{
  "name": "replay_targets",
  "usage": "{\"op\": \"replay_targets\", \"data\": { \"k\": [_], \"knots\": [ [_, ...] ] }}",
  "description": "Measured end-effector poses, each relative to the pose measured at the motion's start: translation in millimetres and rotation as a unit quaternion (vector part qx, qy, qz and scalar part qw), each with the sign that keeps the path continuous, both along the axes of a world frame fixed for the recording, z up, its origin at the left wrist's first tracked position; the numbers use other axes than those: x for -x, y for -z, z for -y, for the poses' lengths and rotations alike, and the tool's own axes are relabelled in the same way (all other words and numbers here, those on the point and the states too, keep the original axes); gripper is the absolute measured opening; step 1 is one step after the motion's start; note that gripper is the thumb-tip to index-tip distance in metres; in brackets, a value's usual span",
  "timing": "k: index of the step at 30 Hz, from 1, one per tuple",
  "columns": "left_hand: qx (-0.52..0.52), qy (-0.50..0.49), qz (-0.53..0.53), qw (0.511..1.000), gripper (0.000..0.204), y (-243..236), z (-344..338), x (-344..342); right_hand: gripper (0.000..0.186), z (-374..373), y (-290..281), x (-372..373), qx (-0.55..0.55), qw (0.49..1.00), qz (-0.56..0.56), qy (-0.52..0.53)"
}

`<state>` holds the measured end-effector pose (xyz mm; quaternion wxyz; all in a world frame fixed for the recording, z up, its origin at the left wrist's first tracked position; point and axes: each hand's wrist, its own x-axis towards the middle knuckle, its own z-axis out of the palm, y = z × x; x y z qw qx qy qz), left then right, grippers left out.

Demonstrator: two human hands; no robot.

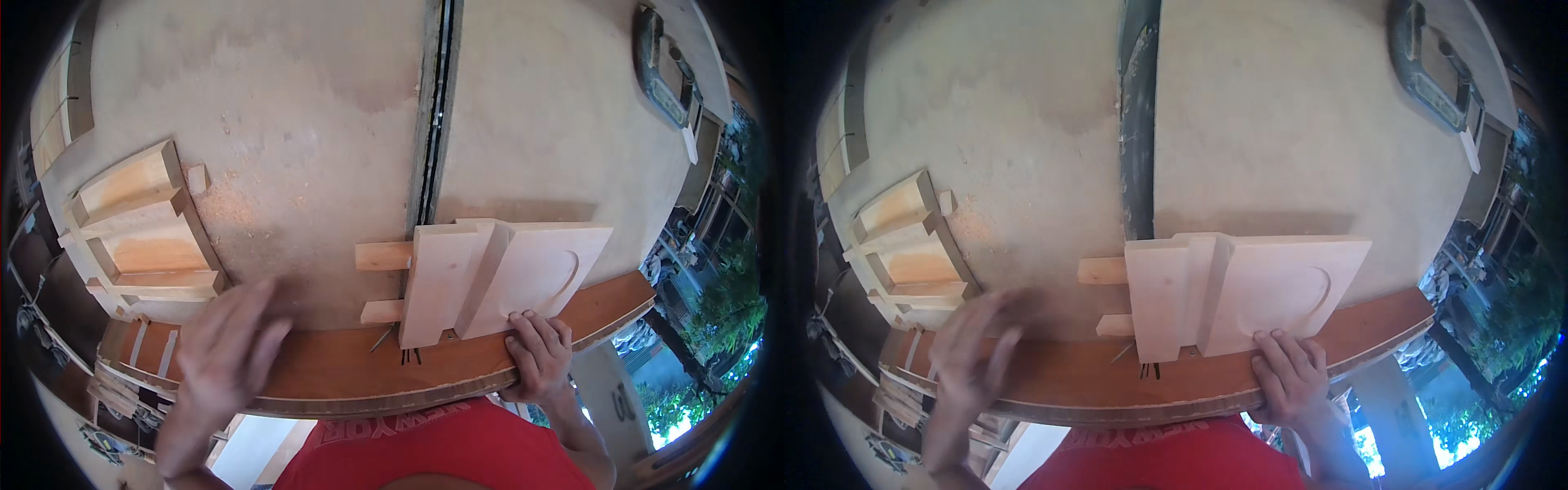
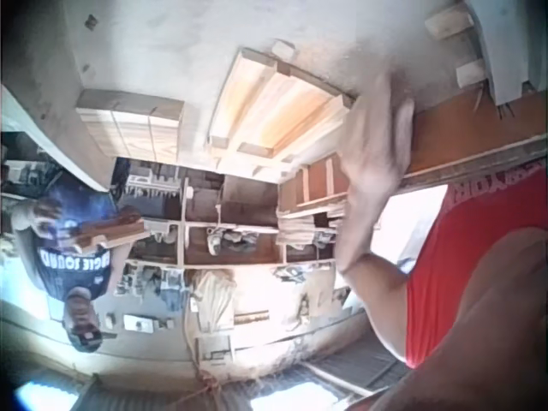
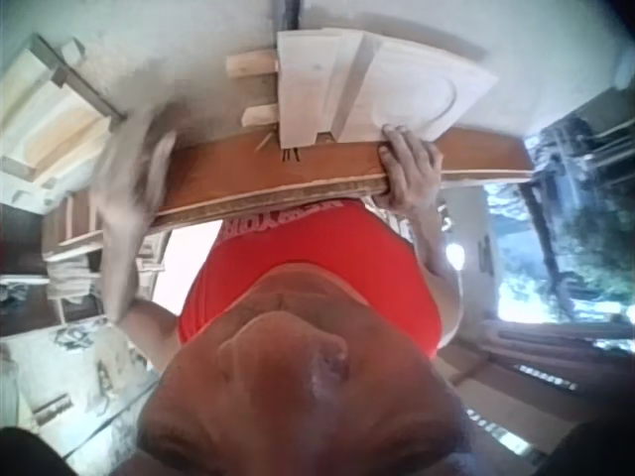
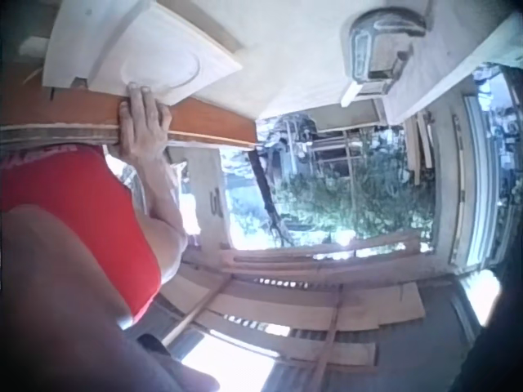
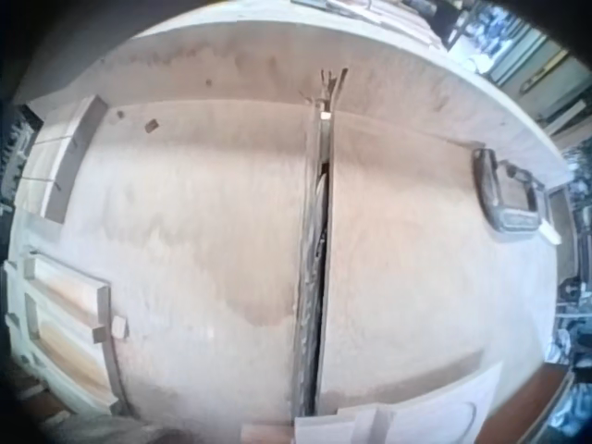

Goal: The person uses a table saw to cut small wooden pieces with a jig, repeatedly feeding them through the blade and stacking the finished pieces on the table.

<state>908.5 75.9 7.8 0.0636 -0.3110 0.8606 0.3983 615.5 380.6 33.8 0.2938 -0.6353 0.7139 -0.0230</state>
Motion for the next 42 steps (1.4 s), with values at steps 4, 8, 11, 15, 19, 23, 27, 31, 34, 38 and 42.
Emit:
{"op": "replay_targets", "data": {
  "k": [4, 8, 11, 15, 19, 23, 27, 31, 34, 38, 42],
  "knots": [
    [0.09, 0.12, -0.112, 0.982, 0.045, 48.7, 1.4, 59.5, 0.048, -13.5, 3.7, 7.4, -0.003, 1.0, 0.02, -0.019],
    [0.005, 0.149, -0.154, 0.977, 0.049, 60.6, 1.4, 68.8, 0.052, -14.9, 1.2, 6.3, -0.009, 1.0, 0.013, -0.017],
    [0.011, 0.151, -0.173, 0.973, 0.049, 68.4, -1.3, 65.4, 0.053, -13.5, -0.1, 6.3, -0.018, 1.0, 0.017, -0.012],
    [0.05, 0.164, -0.178, 0.969, 0.048, 70.6, -1.5, 63.5, 0.051, -13.6, 0.2, 4.3, -0.013, 1.0, 0.015, -0.004],
    [0.058, 0.141, -0.198, 0.968, 0.046, 72.9, -6.2, 65.3, 0.051, -13.8, -0.1, 4.7, -0.01, 1.0, 0.014, -0.008],
    [0.055, 0.144, -0.2, 0.968, 0.044, 72.2, -4.6, 67.5, 0.039, -5.6, 0.2, 0.8, -0.002, 1.0, 0.002, 0.012],
    [0.06, 0.147, -0.208, 0.965, 0.044, 73.6, -4.0, 65.4, 0.032, -1.4, -0.9, 1.0, -0.007, 1.0, -0.007, 0.011],
    [0.061, 0.153, -0.202, 0.965, 0.045, 71.5, -4.2, 66.1, 0.036, -2.8, -1.3, 0.2, -0.004, 1.0, -0.006, 0.013],
    [0.063, 0.154, -0.204, 0.965, 0.045, 71.8, -4.2, 66.0, 0.038, -3.1, -1.4, 0.1, -0.004, 1.0, -0.008, 0.009],
    [0.063, 0.15, -0.207, 0.965, 0.045, 72.5, -6.0, 65.4, 0.041, -6.3, -1.0, 1.4, -0.007, 1.0, -0.005, 0.001],
    [0.057, 0.149, -0.211, 0.964, 0.045, 72.0, -4.4, 65.4, 0.041, -8.8, -0.4, 2.0, -0.007, 1.0, -0.001, -0.003]
  ]
}}
